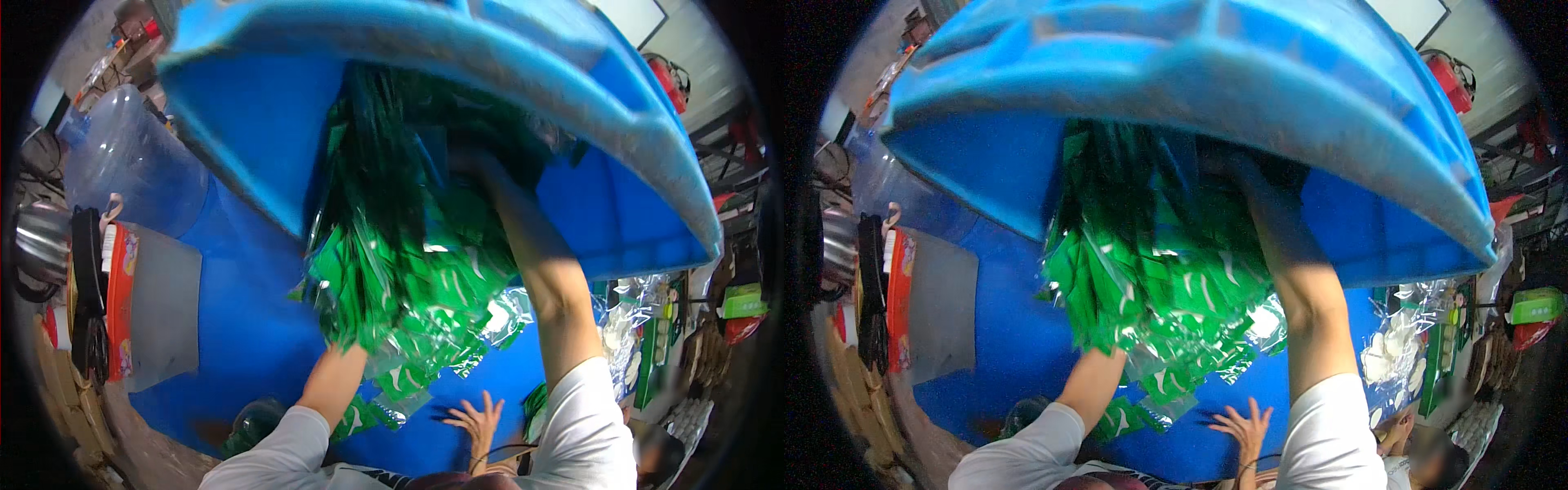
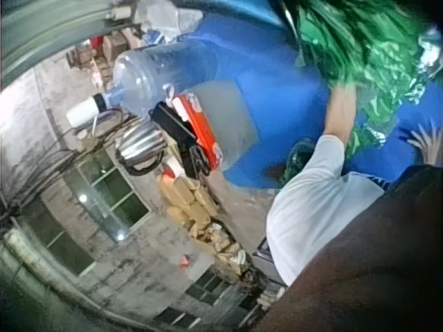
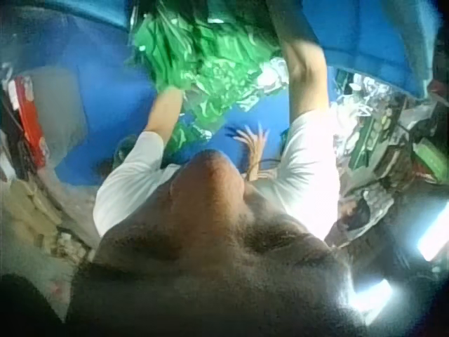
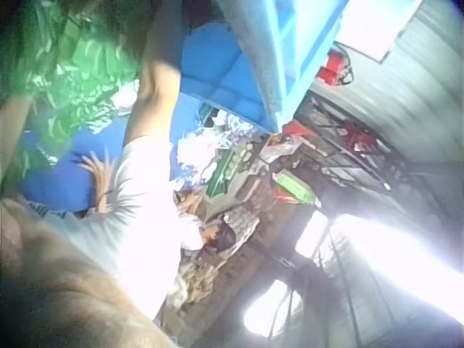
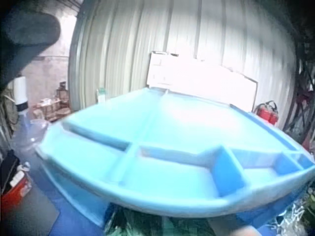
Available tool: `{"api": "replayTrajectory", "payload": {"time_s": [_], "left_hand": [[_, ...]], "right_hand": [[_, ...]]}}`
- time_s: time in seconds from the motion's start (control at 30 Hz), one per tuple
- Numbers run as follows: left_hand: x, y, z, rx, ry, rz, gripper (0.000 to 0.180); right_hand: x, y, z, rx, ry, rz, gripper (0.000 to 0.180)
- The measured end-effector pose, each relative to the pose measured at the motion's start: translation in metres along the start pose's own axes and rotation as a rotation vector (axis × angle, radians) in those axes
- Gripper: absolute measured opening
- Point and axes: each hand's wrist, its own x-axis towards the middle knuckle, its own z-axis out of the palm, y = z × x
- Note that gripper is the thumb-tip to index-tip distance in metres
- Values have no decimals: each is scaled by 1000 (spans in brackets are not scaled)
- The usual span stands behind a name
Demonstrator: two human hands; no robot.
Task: Sorting and packing small green plastic bags into larger clear plastic bags.
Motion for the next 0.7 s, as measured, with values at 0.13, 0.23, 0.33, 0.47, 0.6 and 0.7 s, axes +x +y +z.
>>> {"api": "replayTrajectory", "payload": {"time_s": [0.13, 0.23, 0.33, 0.47, 0.6, 0.7], "left_hand": [[-82, -32, 15, -38, 0, 12, 34], [-120, -35, 19, -49, -9, 40, 34], [-153, -38, 29, -61, -10, 69, 33], [-47, -67, 58, -109, -20, 107, 33], [-61, -105, 94, -138, 23, 189, 32], [-275, -99, 102, -210, 37, 187, 31]], "right_hand": [[-29, 4, -16, -9, -44, -56, 63], [-28, -15, -9, -11, -58, -116, 63], [-16, -21, -1, -7, -76, -176, 62], [-58, 11, -9, -22, -127, -259, 62], [-269, 134, -108, 25, -184, -375, 61], [-326, 188, -169, 15, -264, -407, 61]]}}
